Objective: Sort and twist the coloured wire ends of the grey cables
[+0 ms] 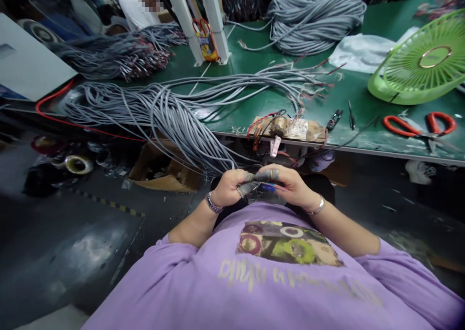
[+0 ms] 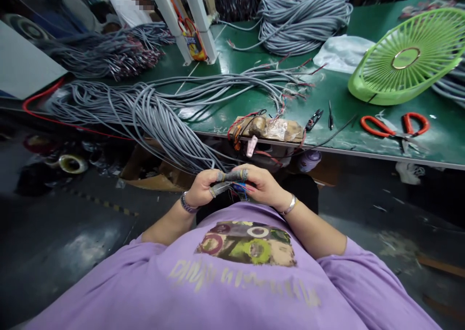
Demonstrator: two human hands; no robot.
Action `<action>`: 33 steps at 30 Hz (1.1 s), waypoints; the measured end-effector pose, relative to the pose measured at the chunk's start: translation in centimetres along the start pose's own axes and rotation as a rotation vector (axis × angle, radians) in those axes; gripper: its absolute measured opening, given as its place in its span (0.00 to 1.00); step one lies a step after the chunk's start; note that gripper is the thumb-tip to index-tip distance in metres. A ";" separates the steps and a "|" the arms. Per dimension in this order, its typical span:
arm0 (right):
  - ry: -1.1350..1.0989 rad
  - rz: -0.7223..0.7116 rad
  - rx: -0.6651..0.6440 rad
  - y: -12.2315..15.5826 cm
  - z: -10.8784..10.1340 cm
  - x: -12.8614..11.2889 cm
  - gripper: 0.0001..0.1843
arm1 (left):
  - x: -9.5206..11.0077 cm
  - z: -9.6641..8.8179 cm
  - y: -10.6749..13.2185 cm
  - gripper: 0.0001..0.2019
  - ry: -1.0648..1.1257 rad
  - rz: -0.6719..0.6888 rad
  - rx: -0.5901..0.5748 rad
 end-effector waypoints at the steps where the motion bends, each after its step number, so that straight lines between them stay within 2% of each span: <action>1: 0.075 -0.061 0.008 0.0 -0.1 -0.4 0.10 | 0.0 0.0 0.0 0.18 0.031 -0.008 -0.013; 4: 0.154 -0.069 0.022 0.1 -0.7 0.2 0.09 | 0.5 0.2 0.1 0.16 0.082 0.020 -0.066; 6: 0.104 0.054 0.096 0.1 -1.7 1.8 0.15 | 0.8 0.4 0.1 0.15 0.057 0.082 -0.087; 9: -0.063 0.319 0.309 0.3 -3.7 5.4 0.23 | 1.0 0.9 0.2 0.16 -0.053 0.175 -0.089; 12: -0.293 0.532 0.525 0.4 -5.1 8.6 0.26 | 1.4 0.9 0.0 0.15 -0.136 0.248 -0.025; 15: -0.402 0.620 0.661 -0.2 -6.3 10.3 0.27 | 1.7 -0.1 -0.4 0.11 -0.177 0.275 0.129; 17: -0.437 0.699 0.604 -1.0 -5.7 11.0 0.28 | 1.8 -0.9 -0.7 0.09 -0.220 0.292 0.242; 19: -0.475 0.760 0.485 -2.0 -4.3 11.3 0.31 | 1.8 -1.2 -1.0 0.08 -0.279 0.316 0.320; 21: -0.506 0.744 0.418 -3.0 -3.3 10.9 0.33 | 1.5 -1.0 -1.5 0.07 -0.343 0.328 0.362; 24: -0.507 0.706 0.464 -4.0 -3.2 10.5 0.31 | 1.1 -0.6 -2.4 0.07 -0.397 0.339 0.411; 27: -0.499 0.734 0.538 -3.9 -3.4 11.0 0.29 | 0.6 -0.2 -3.1 0.08 -0.421 0.330 0.446; 33: -0.492 0.650 0.591 -4.2 -3.7 11.0 0.29 | 0.3 0.7 -3.2 0.09 -0.467 0.295 0.437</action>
Point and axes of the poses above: each hand's wrist, its own y-axis away from the middle knuckle, its own z-axis out of the palm, x = y × z, the point moved 10 cm from there along -y, towards the middle knuckle, and after that the axes turned 15 degrees about x, right-handed, at the moved point
